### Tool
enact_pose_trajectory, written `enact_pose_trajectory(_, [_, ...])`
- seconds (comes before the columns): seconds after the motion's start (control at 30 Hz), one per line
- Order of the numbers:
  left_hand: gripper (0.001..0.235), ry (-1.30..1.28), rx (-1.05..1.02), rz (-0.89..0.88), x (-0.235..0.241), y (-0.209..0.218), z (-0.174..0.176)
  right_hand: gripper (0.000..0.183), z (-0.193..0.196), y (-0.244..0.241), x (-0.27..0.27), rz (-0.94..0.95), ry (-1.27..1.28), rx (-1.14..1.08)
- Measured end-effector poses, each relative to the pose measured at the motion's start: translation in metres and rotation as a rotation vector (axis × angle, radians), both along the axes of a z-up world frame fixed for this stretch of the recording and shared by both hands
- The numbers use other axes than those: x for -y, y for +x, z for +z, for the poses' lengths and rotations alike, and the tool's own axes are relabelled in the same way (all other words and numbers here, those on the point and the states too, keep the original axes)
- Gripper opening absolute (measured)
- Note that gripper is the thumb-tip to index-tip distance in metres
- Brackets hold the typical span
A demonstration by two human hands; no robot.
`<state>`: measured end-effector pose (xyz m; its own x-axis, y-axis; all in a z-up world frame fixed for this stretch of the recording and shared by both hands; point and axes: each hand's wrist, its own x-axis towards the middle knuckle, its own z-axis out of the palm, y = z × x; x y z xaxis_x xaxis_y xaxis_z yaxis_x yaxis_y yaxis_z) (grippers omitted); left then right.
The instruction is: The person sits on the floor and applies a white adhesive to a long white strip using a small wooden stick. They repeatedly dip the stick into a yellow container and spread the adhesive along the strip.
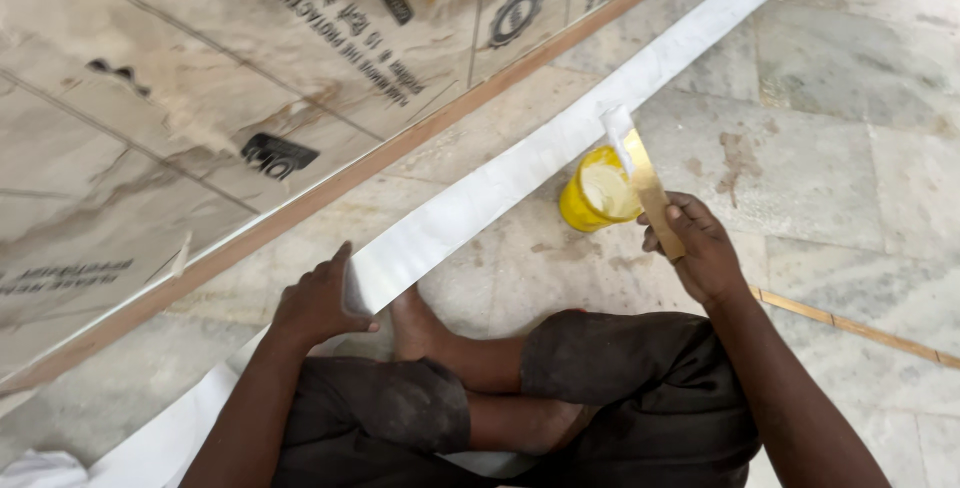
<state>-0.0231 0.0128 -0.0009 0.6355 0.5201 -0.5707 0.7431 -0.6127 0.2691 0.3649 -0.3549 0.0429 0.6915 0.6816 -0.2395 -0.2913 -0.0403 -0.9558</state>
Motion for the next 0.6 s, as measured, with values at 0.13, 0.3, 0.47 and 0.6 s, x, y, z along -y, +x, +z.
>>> enact_pose_trajectory(0.13, [0.149,-0.016,0.006,0.005,0.0,-0.003,-0.001,0.03,-0.008,-0.039,-0.032,0.083,-0.013,-0.114])
enact_pose_trajectory(0.3, [0.151,-0.005,0.01,0.031,-0.001,-0.008,-0.007,0.036,-0.036,-0.127,-0.068,0.214,-0.219,0.135])
enact_pose_trajectory(0.47, [0.152,-0.018,0.045,0.019,0.004,-0.014,-0.009,0.036,-0.039,-0.214,-0.096,0.329,-0.268,0.804])
enact_pose_trajectory(0.6, [0.152,-0.019,0.044,0.013,0.004,-0.015,-0.009,0.041,-0.028,-0.239,-0.117,0.411,-0.493,0.932])
